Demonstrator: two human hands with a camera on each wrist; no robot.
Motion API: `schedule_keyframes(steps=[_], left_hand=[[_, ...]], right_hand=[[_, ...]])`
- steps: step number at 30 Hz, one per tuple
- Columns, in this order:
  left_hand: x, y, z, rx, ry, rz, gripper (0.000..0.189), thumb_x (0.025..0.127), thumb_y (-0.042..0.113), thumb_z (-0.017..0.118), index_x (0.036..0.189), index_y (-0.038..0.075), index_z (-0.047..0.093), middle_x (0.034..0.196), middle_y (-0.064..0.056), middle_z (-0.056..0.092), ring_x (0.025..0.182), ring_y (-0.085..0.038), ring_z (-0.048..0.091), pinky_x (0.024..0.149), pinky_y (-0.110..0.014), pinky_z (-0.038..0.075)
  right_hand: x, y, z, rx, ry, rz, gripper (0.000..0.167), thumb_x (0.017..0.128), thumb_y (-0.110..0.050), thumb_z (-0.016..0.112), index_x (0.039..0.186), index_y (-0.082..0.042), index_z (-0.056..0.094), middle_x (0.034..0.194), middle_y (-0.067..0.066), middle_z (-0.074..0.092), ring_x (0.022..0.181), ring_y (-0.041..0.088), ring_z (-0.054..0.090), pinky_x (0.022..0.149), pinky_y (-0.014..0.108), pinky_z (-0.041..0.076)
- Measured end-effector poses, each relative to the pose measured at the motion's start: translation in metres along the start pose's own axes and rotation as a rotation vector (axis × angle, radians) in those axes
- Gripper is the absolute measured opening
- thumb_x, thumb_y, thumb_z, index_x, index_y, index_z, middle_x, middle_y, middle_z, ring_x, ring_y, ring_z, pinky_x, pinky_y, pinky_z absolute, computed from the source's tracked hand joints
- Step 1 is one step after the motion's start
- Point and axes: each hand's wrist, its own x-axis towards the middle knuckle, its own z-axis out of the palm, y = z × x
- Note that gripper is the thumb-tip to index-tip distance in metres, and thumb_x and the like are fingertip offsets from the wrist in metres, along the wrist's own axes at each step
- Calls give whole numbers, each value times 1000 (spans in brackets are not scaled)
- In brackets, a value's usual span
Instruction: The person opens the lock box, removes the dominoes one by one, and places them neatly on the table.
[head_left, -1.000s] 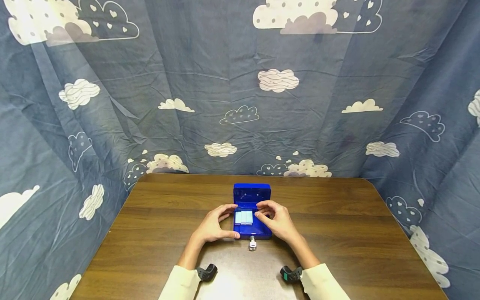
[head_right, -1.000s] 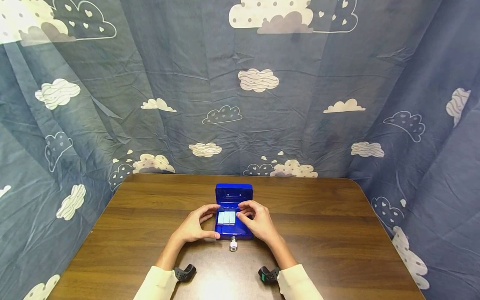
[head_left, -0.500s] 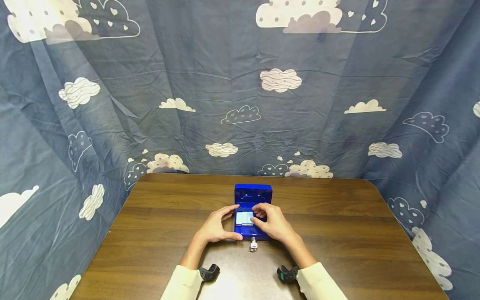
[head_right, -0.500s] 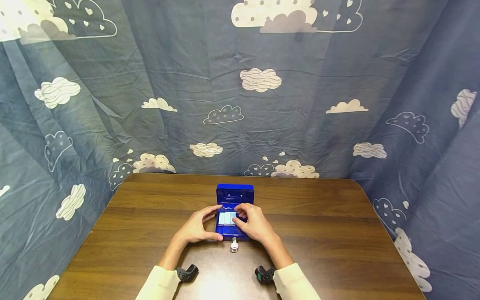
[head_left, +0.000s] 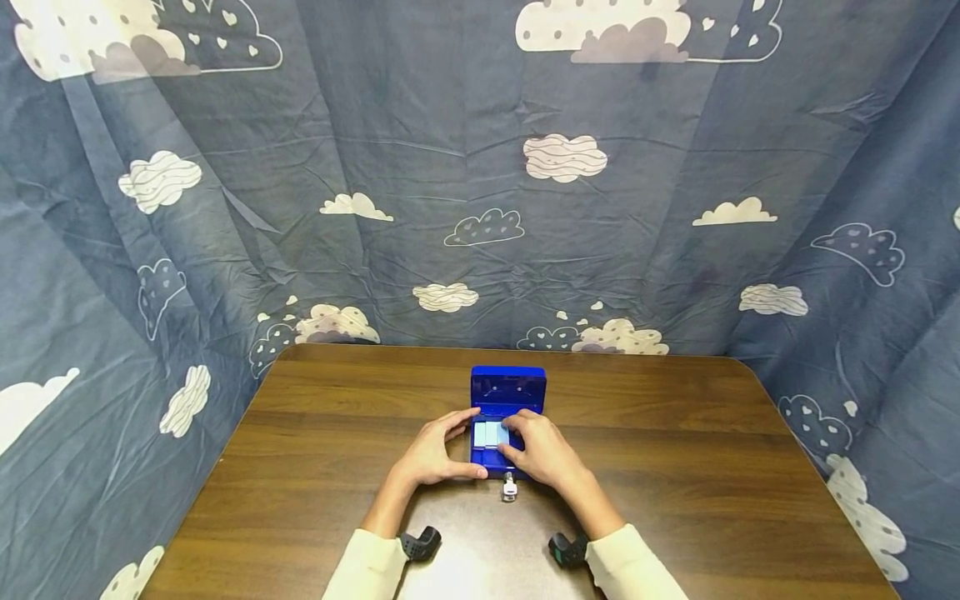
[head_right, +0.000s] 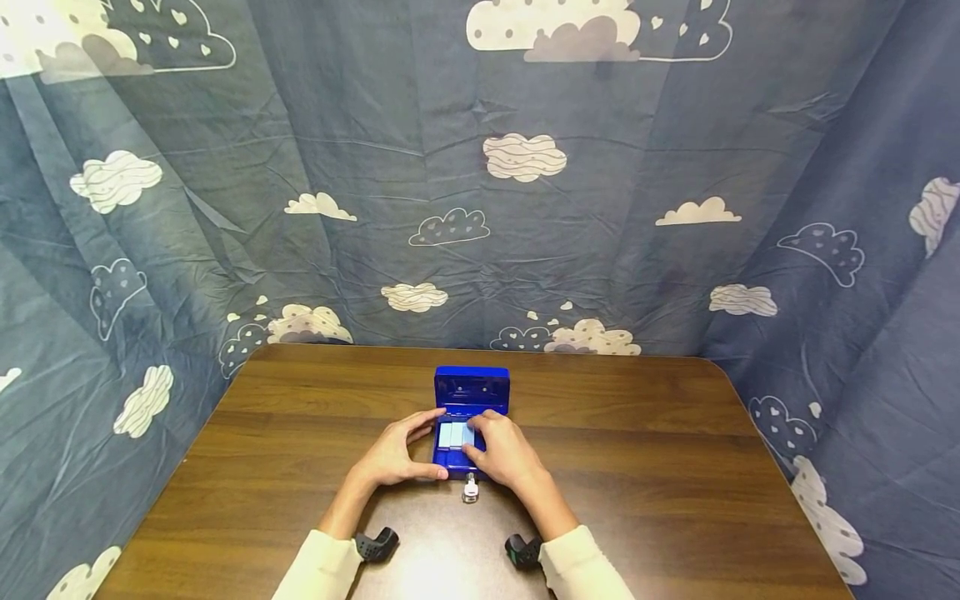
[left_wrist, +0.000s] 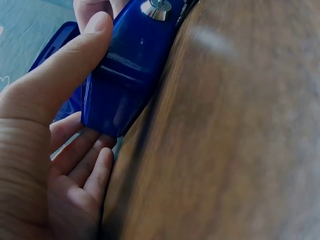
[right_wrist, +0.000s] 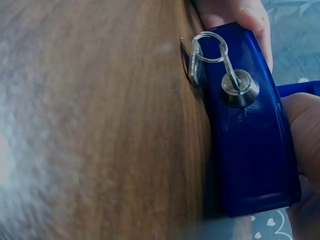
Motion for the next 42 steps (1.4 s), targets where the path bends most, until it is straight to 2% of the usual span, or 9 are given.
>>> schedule_keyframes(steps=[2, 5, 13, 20, 29, 36, 42], left_hand=[[1, -9, 2, 2, 4, 5, 98, 69, 15, 97, 151, -3, 46, 151, -26, 51, 135, -47, 54, 115, -57, 46], [1, -10, 1, -3, 6, 4, 97, 70, 20, 97, 151, 3, 48, 151, -21, 53, 136, -42, 56, 115, -52, 48], [0, -10, 2, 45, 3, -17, 98, 70, 31, 97, 152, 7, 49, 152, -14, 54, 137, -33, 57, 116, -41, 49], [-1, -12, 6, 47, -6, -9, 99, 71, 30, 97, 152, 4, 47, 153, -15, 53, 138, -32, 55, 116, -41, 49], [-1, -11, 0, 32, 2, 2, 102, 68, 28, 99, 152, 3, 47, 153, -18, 53, 136, -37, 56, 115, -46, 49], [-1, -12, -1, 40, 5, -50, 102, 67, 31, 99, 153, 9, 48, 154, -12, 54, 137, -31, 57, 117, -39, 49], [-2, -13, 1, 31, 5, -85, 100, 67, 32, 99, 152, 12, 50, 153, -11, 55, 136, -31, 58, 117, -39, 49]], right_hand=[[-1, -1, 0, -13, -1, 5, 31, 82, -22, 87, 105, -4, 76, 97, 5, 72, 88, 20, 70, 82, 40, 62], [0, -2, 0, -23, -6, 12, 30, 83, -22, 87, 105, -5, 78, 99, 6, 74, 92, 23, 73, 86, 42, 63], [-1, -3, 0, -30, -33, 17, 32, 82, -26, 88, 105, -5, 79, 103, 10, 78, 101, 27, 74, 93, 43, 62], [-3, -4, -3, -36, -53, 40, 32, 80, -30, 89, 102, -8, 79, 104, 8, 78, 102, 26, 75, 94, 41, 62], [3, -2, 0, 6, -27, 3, 33, 81, -27, 89, 103, -5, 78, 101, 8, 77, 99, 25, 74, 92, 42, 62], [2, 0, 1, 34, 5, -2, 32, 80, -24, 89, 103, -6, 77, 102, 6, 77, 98, 23, 73, 92, 41, 62], [-1, -1, -1, 55, 18, 13, 40, 78, -24, 91, 108, -4, 76, 104, 8, 76, 95, 21, 72, 87, 39, 63]])
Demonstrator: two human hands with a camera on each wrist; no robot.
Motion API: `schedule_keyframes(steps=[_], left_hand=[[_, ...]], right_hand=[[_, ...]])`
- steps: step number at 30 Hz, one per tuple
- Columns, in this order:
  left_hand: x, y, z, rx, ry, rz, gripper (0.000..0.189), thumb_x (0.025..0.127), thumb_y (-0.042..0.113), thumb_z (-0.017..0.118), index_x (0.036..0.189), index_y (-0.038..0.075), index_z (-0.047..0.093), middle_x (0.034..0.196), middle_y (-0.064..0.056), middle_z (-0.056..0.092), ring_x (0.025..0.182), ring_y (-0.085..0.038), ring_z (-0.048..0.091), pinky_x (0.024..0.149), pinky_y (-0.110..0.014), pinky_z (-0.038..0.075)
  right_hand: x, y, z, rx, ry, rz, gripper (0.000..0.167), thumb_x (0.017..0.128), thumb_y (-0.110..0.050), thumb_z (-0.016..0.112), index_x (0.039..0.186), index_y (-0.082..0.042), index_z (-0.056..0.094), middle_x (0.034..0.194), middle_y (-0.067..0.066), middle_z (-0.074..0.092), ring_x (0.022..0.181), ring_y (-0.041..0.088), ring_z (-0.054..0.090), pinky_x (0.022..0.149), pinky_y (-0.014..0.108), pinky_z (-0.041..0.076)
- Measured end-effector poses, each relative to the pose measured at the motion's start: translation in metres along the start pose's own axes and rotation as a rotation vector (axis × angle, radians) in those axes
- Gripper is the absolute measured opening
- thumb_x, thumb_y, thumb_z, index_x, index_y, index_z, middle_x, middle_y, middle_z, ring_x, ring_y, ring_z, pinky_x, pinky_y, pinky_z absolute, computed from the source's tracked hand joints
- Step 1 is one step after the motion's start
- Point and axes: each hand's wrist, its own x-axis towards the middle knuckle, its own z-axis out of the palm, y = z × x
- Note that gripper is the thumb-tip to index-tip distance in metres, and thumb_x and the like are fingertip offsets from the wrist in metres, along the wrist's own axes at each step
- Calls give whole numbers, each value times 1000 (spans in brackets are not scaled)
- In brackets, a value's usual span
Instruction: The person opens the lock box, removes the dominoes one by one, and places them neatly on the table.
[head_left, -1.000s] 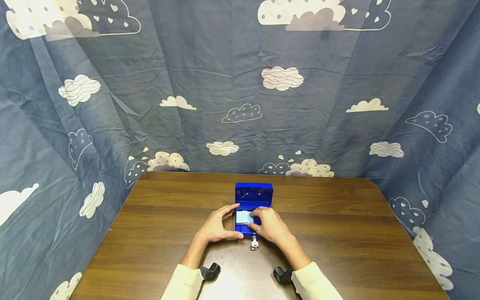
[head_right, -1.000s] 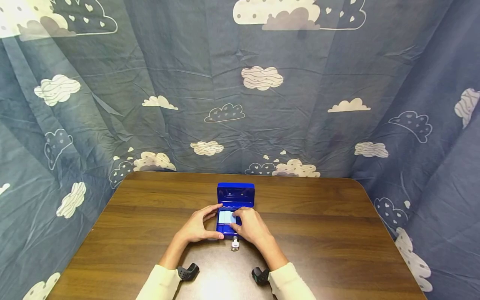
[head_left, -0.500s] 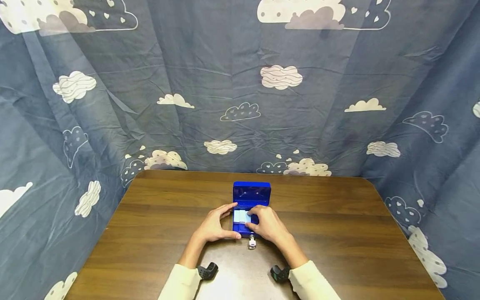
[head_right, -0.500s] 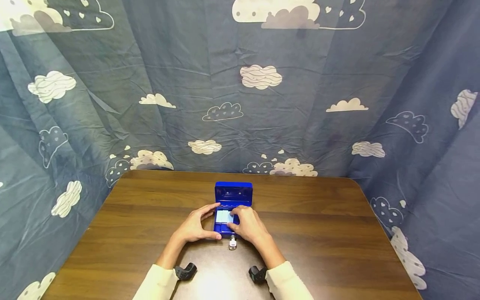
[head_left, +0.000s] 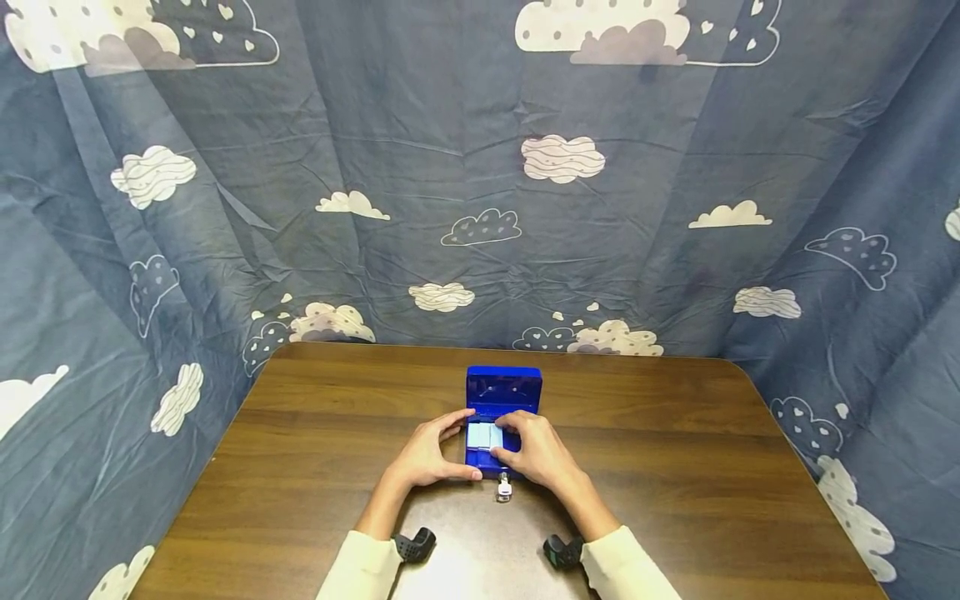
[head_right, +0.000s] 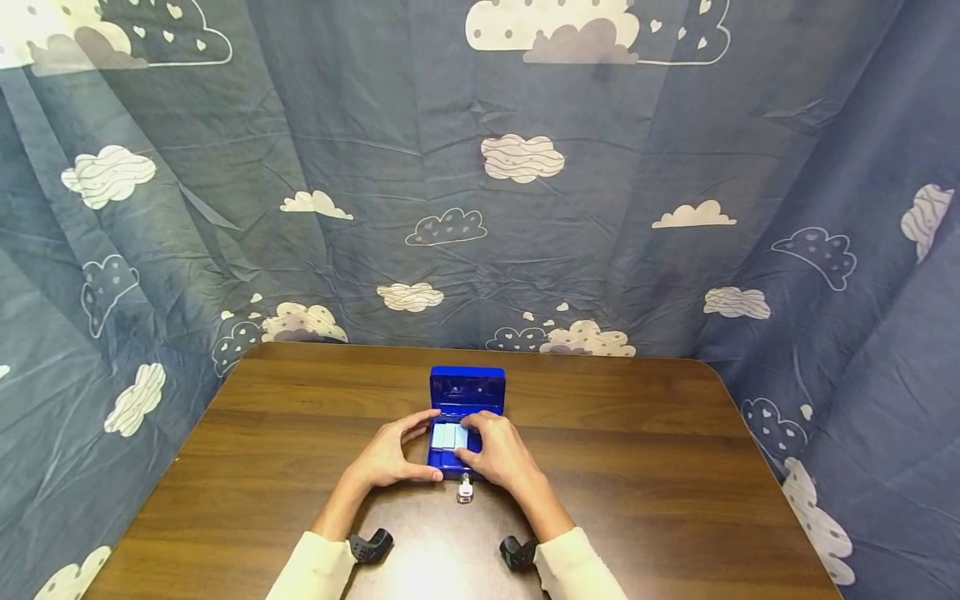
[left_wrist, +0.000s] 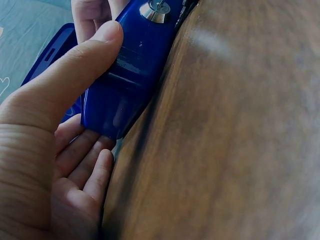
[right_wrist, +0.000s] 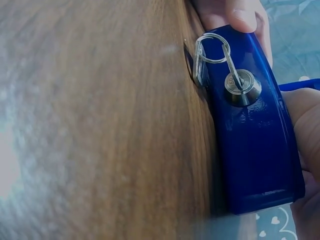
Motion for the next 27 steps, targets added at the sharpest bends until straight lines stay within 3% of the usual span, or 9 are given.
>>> schedule_keyframes(steps=[6, 15, 27], left_hand=[[-1, 1, 0, -16, 5, 12, 100, 67, 29, 99, 151, 7, 50, 152, -13, 55, 137, -31, 57, 118, -39, 48], [-2, 0, 2, -30, 7, 20, 98, 68, 30, 99, 151, 11, 50, 153, -11, 54, 137, -34, 57, 118, -44, 47], [-1, 1, 2, -36, 10, 22, 98, 69, 32, 98, 152, 12, 50, 153, -11, 54, 137, -35, 56, 118, -45, 46]], right_hand=[[0, 0, -2, 27, -12, 10, 47, 76, -23, 91, 114, -2, 74, 102, 7, 74, 91, 18, 69, 82, 35, 63], [-2, 2, -6, 80, -19, 34, 43, 72, -20, 92, 108, -4, 75, 92, 3, 68, 84, 16, 64, 73, 26, 58], [0, 8, -16, 147, 34, 77, 41, 67, -19, 93, 103, -9, 75, 88, 0, 66, 78, 14, 61, 67, 21, 53]])
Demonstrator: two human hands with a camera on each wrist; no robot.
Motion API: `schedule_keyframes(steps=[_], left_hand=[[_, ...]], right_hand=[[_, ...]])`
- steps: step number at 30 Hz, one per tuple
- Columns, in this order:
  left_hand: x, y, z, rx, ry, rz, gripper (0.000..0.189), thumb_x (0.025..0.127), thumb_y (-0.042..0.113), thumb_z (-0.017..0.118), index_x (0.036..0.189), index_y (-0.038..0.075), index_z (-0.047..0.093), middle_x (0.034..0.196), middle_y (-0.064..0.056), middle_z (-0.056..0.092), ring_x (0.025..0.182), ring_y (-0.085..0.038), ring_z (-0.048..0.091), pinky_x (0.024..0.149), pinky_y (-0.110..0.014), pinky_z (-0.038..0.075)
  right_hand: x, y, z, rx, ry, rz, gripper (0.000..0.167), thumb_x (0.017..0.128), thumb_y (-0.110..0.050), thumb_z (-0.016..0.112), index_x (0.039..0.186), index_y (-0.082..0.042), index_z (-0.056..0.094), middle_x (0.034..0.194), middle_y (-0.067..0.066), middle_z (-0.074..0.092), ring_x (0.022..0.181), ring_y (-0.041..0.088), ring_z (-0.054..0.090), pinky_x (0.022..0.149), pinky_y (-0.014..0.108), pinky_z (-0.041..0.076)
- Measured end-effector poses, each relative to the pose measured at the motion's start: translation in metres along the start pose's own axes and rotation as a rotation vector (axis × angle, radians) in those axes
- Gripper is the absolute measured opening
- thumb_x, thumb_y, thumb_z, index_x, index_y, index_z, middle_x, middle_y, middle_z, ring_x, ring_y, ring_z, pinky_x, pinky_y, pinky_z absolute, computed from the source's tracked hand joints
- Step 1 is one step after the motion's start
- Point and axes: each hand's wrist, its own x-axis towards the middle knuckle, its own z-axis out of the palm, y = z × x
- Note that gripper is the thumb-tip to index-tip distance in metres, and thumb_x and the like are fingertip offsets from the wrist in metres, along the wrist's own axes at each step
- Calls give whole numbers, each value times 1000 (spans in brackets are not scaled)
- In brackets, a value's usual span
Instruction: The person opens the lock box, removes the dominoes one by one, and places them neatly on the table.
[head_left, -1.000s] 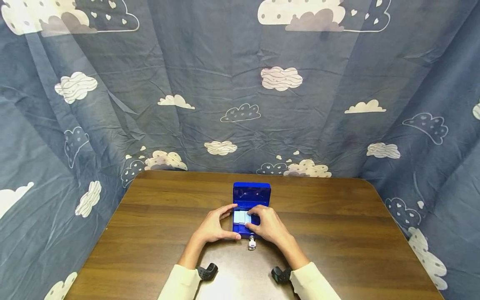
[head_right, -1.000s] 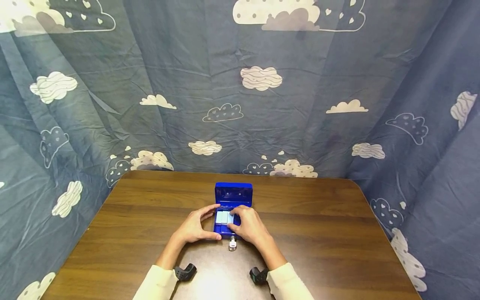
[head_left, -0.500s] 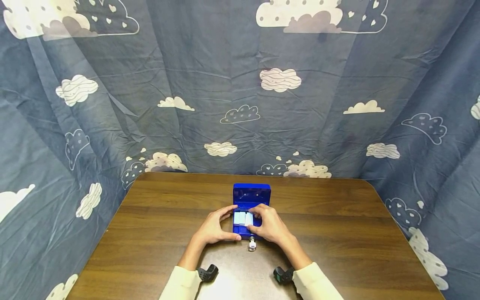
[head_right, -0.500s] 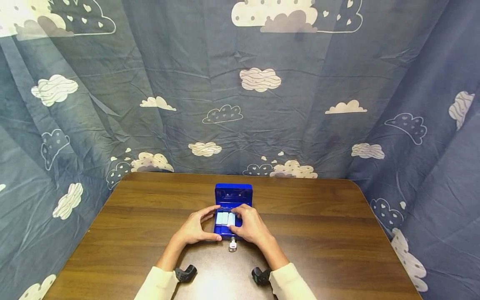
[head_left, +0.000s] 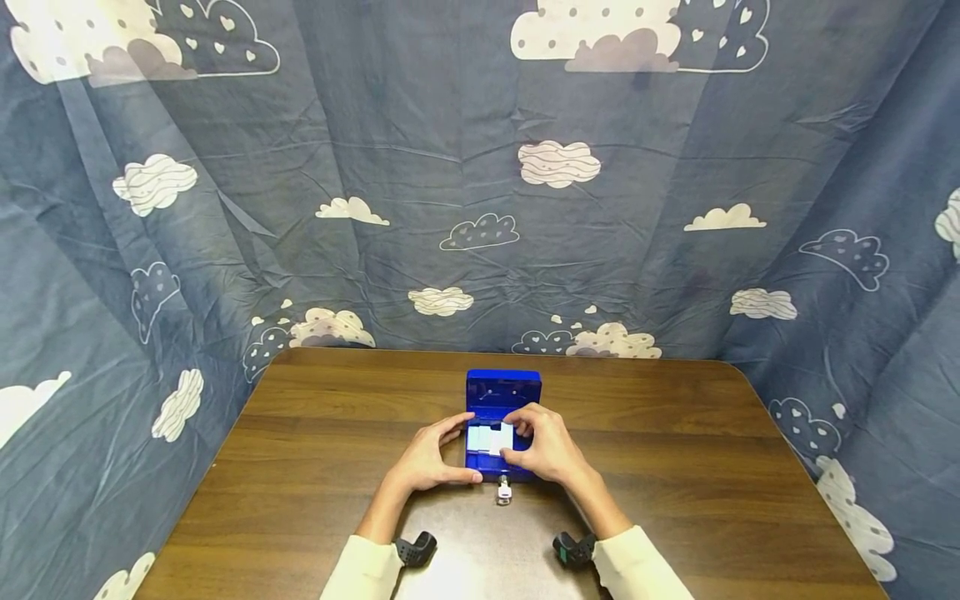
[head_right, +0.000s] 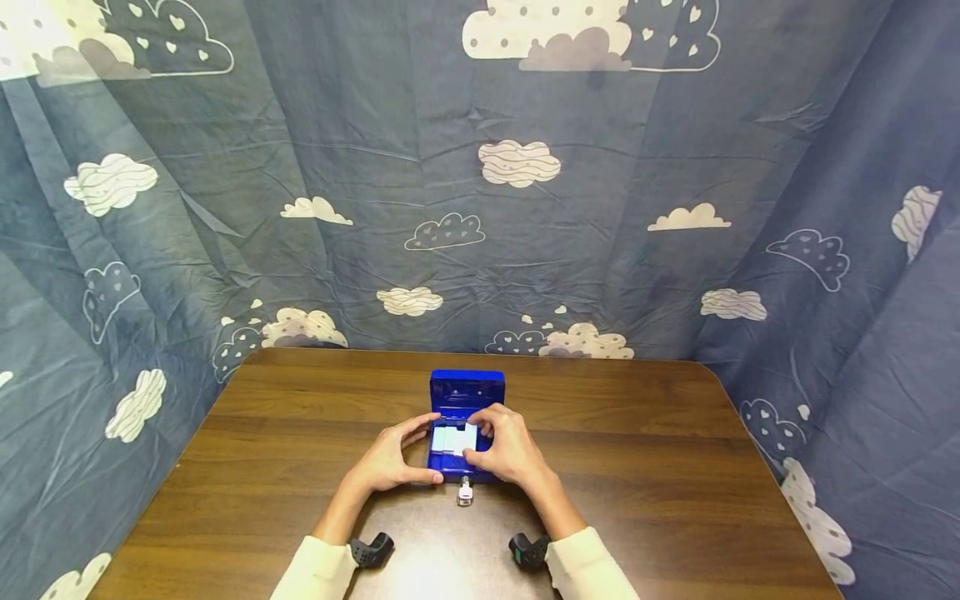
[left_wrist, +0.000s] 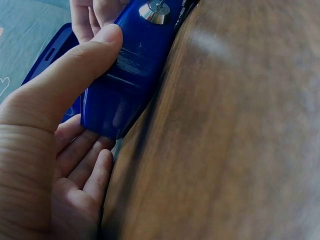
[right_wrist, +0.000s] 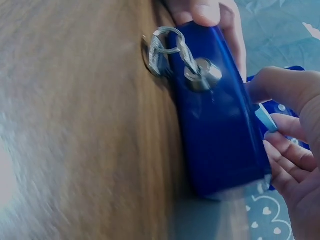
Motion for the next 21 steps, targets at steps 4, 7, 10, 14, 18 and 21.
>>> schedule_keyframes(steps=[4, 7, 10, 14, 18, 21], left_hand=[[0, 0, 0, -5, 6, -10, 98, 68, 29, 99, 152, 13, 50, 154, -11, 54, 137, -35, 56, 118, -46, 47], [0, 0, 1, -7, 12, -10, 98, 67, 24, 99, 151, 11, 50, 153, -13, 53, 136, -37, 56, 118, -49, 46], [-1, 2, 3, -11, 23, -4, 98, 67, 17, 98, 151, 5, 49, 153, -20, 52, 136, -43, 55, 117, -54, 45], [-3, 16, 1, -32, 22, 4, 96, 68, 11, 97, 150, -4, 48, 151, -28, 50, 135, -50, 53, 117, -60, 43], [-6, 32, -3, -34, 16, 19, 93, 69, 9, 96, 148, -7, 48, 150, -31, 50, 133, -52, 54, 115, -60, 44], [-7, 36, -4, -19, 21, 29, 92, 69, 9, 96, 147, -6, 49, 149, -30, 52, 132, -53, 54, 115, -59, 46]], right_hand=[[0, 4, -6, 12, 19, 7, 40, 67, -20, 93, 102, -10, 76, 87, -1, 65, 77, 14, 61, 67, 20, 53], [-1, 6, -10, 22, 27, 24, 39, 67, -20, 93, 101, -11, 76, 88, -2, 66, 76, 13, 61, 66, 20, 54], [-2, 8, -13, 45, 38, 34, 39, 67, -19, 93, 100, -11, 76, 88, -1, 67, 76, 14, 62, 65, 21, 55], [-4, 12, -16, 75, 61, 37, 39, 66, -18, 93, 100, -10, 76, 87, 1, 68, 74, 16, 62, 64, 21, 54], [-7, 14, -19, 84, 81, 48, 40, 66, -18, 93, 101, -10, 77, 84, 1, 69, 72, 14, 62, 63, 20, 53], [-8, 16, -23, 98, 88, 52, 40, 66, -18, 93, 101, -10, 77, 84, 2, 70, 73, 15, 63, 63, 21, 55]])
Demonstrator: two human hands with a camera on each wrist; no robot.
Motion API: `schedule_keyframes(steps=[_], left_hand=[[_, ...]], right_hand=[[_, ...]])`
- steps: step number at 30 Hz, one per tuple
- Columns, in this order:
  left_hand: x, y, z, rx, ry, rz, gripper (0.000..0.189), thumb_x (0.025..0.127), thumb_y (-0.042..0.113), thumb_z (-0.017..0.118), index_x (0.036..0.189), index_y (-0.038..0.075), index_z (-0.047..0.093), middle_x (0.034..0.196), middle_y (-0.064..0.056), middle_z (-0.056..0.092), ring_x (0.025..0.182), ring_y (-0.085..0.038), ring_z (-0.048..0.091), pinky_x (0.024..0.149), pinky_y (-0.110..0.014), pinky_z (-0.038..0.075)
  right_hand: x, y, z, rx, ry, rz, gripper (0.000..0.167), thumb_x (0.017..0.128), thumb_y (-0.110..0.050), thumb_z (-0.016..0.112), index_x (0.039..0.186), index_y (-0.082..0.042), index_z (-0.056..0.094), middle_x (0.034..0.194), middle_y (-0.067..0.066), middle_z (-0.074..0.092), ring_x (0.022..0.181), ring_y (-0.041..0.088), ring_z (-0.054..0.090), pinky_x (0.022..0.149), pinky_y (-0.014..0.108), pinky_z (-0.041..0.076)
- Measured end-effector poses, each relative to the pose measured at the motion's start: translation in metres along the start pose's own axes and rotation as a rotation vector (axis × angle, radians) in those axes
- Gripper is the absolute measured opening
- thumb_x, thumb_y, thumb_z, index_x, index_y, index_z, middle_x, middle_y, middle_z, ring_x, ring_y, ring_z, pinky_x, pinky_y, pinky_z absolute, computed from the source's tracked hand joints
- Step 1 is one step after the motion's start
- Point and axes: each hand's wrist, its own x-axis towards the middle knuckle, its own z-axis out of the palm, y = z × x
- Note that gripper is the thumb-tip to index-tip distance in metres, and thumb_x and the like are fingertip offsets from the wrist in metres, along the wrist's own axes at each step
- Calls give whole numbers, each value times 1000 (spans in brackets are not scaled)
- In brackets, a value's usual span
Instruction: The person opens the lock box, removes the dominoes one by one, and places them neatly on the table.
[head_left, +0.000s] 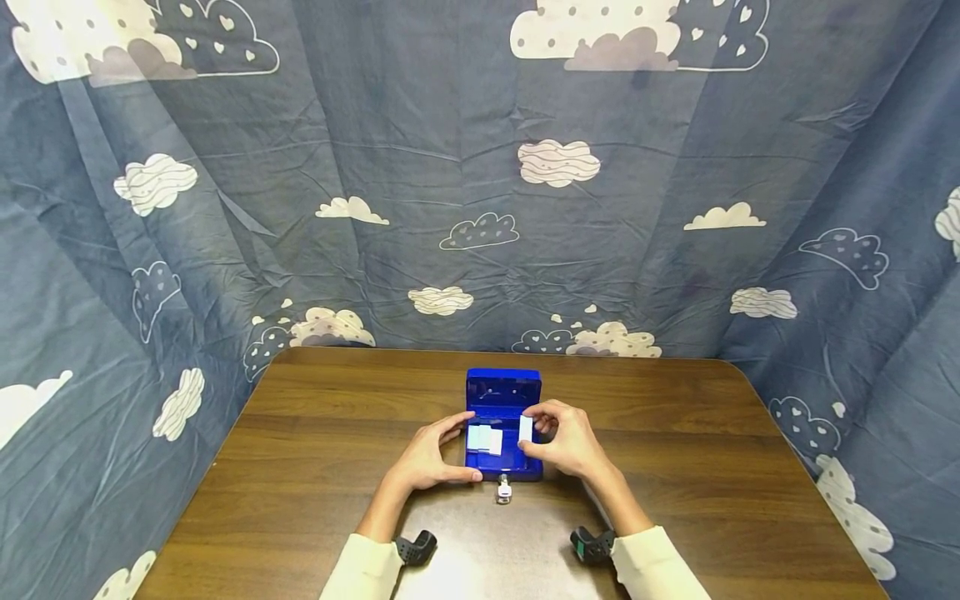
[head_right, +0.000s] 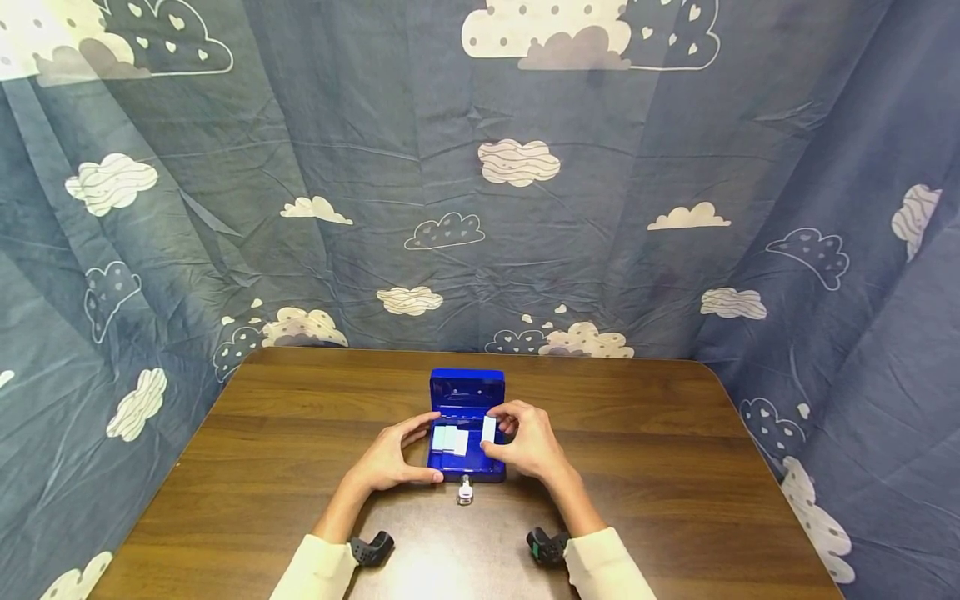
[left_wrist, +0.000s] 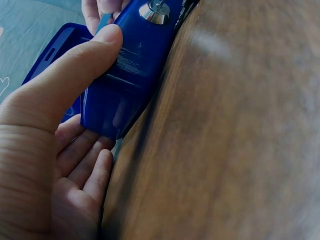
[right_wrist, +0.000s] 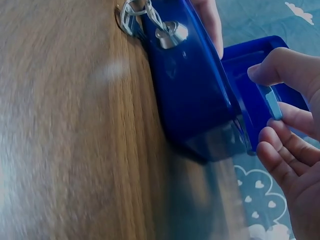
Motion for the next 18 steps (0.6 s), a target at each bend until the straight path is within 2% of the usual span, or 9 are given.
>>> schedule_keyframes(steps=[7, 18], left_hand=[[-1, 3, -2, -41, -8, -1, 94, 69, 9, 96, 148, -8, 47, 150, -30, 50, 136, -51, 51, 117, -60, 42], [0, 0, -2, -39, -27, 10, 95, 71, 12, 96, 149, -9, 46, 152, -30, 49, 137, -52, 50, 117, -61, 40]], right_hand=[[-3, 7, -8, 41, 6, -14, 41, 66, -12, 93, 103, -7, 76, 86, 8, 70, 76, 27, 66, 66, 31, 59], [-11, 22, -18, 40, 29, -32, 39, 65, -8, 92, 101, -6, 76, 86, 4, 69, 76, 23, 65, 65, 29, 59]])
